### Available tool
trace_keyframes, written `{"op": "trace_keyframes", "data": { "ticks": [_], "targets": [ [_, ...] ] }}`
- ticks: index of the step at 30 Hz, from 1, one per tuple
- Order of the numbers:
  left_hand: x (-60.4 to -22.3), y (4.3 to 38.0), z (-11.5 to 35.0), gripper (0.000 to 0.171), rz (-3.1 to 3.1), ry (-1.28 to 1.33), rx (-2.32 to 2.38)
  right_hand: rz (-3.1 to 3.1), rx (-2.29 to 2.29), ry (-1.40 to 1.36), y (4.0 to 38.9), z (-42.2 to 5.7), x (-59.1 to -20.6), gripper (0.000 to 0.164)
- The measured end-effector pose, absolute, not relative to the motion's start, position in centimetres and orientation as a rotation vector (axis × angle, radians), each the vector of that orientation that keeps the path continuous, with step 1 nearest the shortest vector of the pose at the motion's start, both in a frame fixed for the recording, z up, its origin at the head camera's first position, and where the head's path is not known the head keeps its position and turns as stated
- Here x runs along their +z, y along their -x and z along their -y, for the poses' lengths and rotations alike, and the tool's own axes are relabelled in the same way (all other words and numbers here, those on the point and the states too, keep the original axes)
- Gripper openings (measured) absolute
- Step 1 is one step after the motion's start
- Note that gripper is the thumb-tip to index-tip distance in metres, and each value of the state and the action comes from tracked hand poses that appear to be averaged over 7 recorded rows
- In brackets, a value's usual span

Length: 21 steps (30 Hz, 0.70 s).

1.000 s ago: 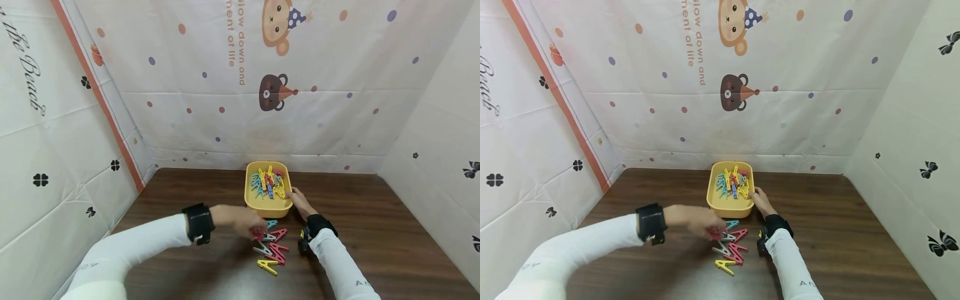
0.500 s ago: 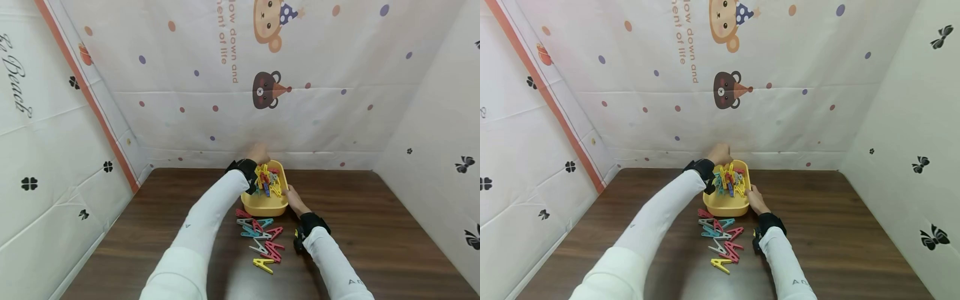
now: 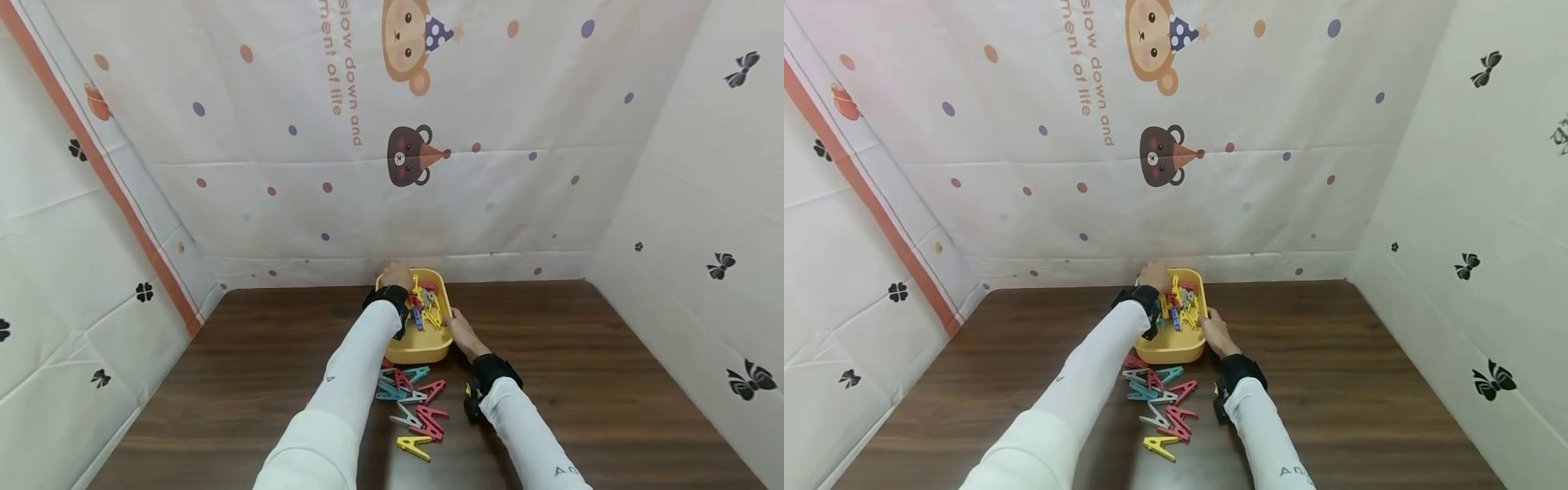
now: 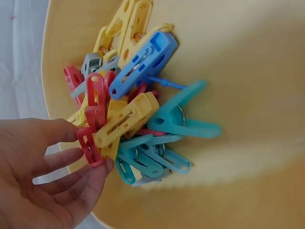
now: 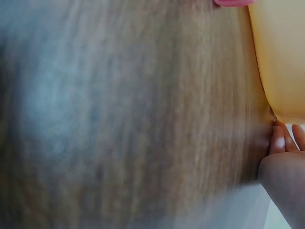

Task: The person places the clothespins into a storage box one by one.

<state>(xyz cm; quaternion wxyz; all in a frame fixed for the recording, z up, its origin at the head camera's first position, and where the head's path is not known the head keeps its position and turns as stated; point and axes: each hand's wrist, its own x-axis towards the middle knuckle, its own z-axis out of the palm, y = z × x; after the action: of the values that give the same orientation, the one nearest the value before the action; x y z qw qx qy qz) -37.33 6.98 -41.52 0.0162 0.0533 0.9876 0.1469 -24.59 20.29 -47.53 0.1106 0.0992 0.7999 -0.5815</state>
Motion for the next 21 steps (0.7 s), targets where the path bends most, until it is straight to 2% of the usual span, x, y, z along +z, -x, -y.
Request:
{"op": "trace_keyframes", "data": {
  "ticks": [3,7,11,13,15,17,19,21],
  "targets": [
    [-40.6,37.1,-6.2,0.021,-3.068,-0.31,0.448,-2.348,-1.707,-0.301,24.6,-20.3,-47.2,0.065],
    [-37.2,35.6,-3.5,0.023,-3.05,-0.622,0.48,-2.348,-1.69,-0.281,24.5,-20.2,-47.3,0.066],
    [-34.2,32.9,0.9,0.015,-2.97,-1.035,0.479,-2.331,-1.708,-0.274,24.5,-19.9,-47.6,0.067],
    [-33.6,31.3,3.3,0.009,-2.88,-1.255,0.475,-2.317,-1.717,-0.272,24.5,-19.9,-47.7,0.068],
    [-33.7,29.5,5.6,0.01,-2.801,-1.426,0.442,-2.298,-1.719,-0.273,24.5,-19.9,-47.6,0.07],
    [-34.2,27.8,7.6,0.01,-2.755,-1.517,0.371,-2.283,-1.723,-0.272,24.6,-20.1,-47.6,0.071],
    [-35.2,26.2,9.2,0.009,-2.729,-1.5,0.272,-2.277,-1.725,-0.275,24.7,-20.3,-47.4,0.071],
    [-36.4,24.9,10.2,0.014,-2.689,-1.432,0.16,-2.266,-1.736,-0.274,24.7,-20.5,-47.2,0.068]
  ]
}}
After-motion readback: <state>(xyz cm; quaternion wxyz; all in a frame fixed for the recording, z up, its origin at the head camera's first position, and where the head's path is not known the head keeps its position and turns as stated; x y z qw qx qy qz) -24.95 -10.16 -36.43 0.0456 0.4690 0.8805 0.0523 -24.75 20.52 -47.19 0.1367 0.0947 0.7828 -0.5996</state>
